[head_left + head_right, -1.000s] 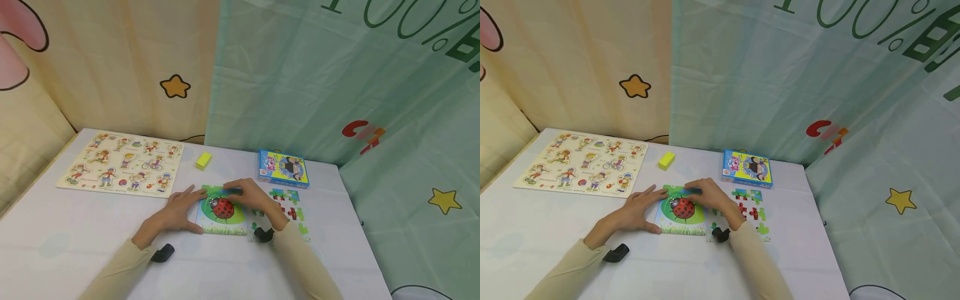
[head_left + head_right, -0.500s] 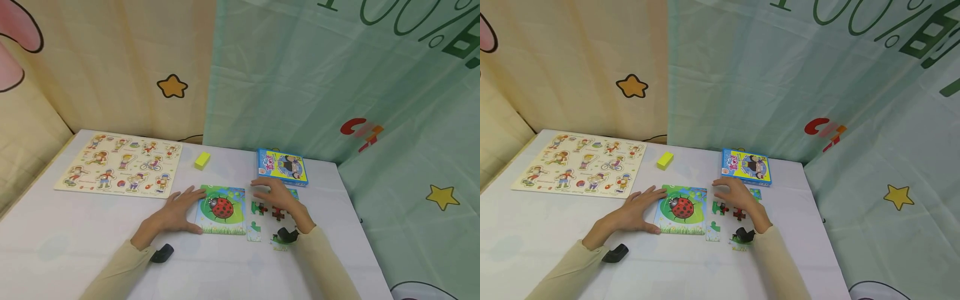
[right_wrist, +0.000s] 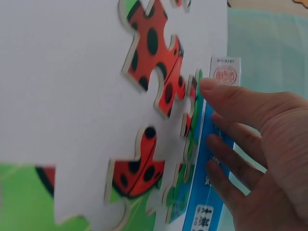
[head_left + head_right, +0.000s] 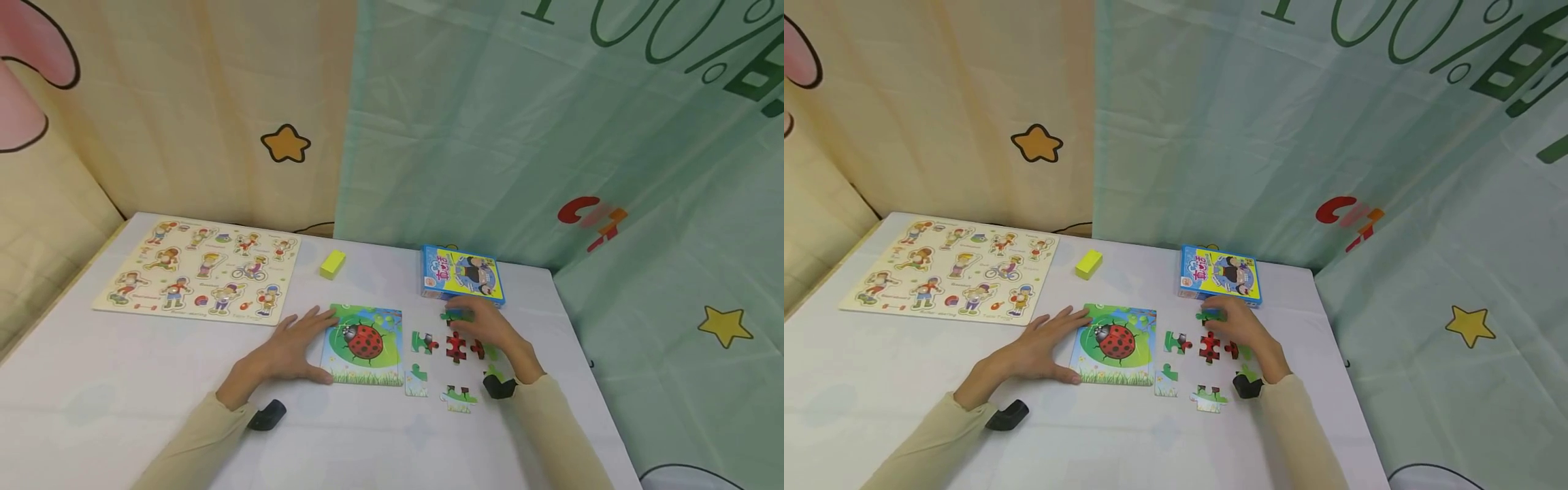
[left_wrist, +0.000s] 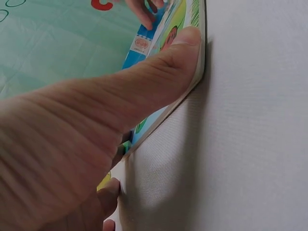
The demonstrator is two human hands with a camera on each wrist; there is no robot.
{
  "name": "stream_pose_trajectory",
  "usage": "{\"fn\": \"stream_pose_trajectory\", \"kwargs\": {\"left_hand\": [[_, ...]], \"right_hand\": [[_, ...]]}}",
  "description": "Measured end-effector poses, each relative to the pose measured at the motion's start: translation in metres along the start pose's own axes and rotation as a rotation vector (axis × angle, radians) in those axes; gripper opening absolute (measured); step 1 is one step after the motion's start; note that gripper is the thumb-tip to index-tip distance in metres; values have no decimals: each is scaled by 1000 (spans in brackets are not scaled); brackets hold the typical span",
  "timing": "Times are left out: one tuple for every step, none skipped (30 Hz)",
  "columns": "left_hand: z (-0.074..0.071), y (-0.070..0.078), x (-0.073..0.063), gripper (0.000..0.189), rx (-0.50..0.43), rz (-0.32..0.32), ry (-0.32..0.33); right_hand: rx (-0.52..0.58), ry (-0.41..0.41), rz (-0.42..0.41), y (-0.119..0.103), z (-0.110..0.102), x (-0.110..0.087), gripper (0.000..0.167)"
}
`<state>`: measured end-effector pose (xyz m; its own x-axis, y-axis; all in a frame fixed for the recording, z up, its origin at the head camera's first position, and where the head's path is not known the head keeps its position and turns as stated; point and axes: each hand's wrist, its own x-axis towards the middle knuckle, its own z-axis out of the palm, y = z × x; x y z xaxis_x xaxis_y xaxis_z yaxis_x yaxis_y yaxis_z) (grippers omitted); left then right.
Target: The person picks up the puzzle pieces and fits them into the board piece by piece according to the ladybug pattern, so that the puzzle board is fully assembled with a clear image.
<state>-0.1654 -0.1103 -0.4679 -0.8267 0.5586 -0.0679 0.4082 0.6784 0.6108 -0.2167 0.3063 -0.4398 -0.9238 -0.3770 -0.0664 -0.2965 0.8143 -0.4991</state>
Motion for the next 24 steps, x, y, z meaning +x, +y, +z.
{"fn": "stream_pose_trajectory", "kwargs": {"left_hand": [[0,1,-1,107,-2,0,-3],[-1,1,-1,107,-4,-3,-5],[-1,2,-2,107,-5,-1,-5],[-1,2,-2,107,-7,-5,-7],[-2,3,-2,106,-6,-2,-5],[-2,3,-3,106,-4,-4,-6],[-2,3,-3,106,-1,-5,-7],[-1,3,-2,106,1,-8,-8],[-1,3,-2,106,3,-9,-10],[0,3,-2,106,2,-12,-12],[0,3,-2,106,2,-13,-14],[1,2,-2,107,4,-15,-15],[2,2,-2,107,5,-15,-15],[2,1,-2,107,5,-16,-16],[1,2,-2,107,4,-15,-15],[1,2,-2,107,2,-15,-15],[1,2,-2,107,4,-10,-13],[0,2,-2,107,4,-9,-11],[0,2,-2,107,3,-7,-10],[0,2,-2,107,2,-9,-12],[-1,2,-2,106,1,-8,-11],[-1,2,-2,106,0,-7,-10],[-1,2,-2,106,1,-8,-11],[-2,2,-2,106,-1,-10,-12]], "right_hand": [[-1,-1,-1,2,-1,-1,39],[-2,-4,-2,3,-1,-2,38],[-2,-6,1,5,-2,-3,38],[-1,-11,8,6,-2,-4,37],[2,-16,13,6,-2,-4,37],[1,-19,16,7,-2,-4,37],[-1,-23,19,8,-2,-4,37],[-4,-27,20,9,-2,-4,37],[-10,-31,21,9,-2,-4,37],[-14,-32,21,10,-2,-4,37],[-19,-32,22,10,-2,-4,37],[-25,-31,23,11,-2,-4,37],[-29,-30,24,11,-2,-4,37],[-33,-28,23,12,-2,-4,36],[-33,-25,24,13,-3,-4,36],[-34,-24,22,13,-3,-4,35],[-35,-23,18,14,-3,-4,34],[-36,-22,11,15,-3,-4,33],[-36,-22,3,15,-3,-3,31],[-34,-23,-4,15,-3,-3,30],[-32,-24,-11,16,-4,-3,30],[-34,-26,-18,16,-4,-2,29],[-34,-26,-25,17,-4,-2,28],[-35,-27,-30,18,-4,-1,28]]}}
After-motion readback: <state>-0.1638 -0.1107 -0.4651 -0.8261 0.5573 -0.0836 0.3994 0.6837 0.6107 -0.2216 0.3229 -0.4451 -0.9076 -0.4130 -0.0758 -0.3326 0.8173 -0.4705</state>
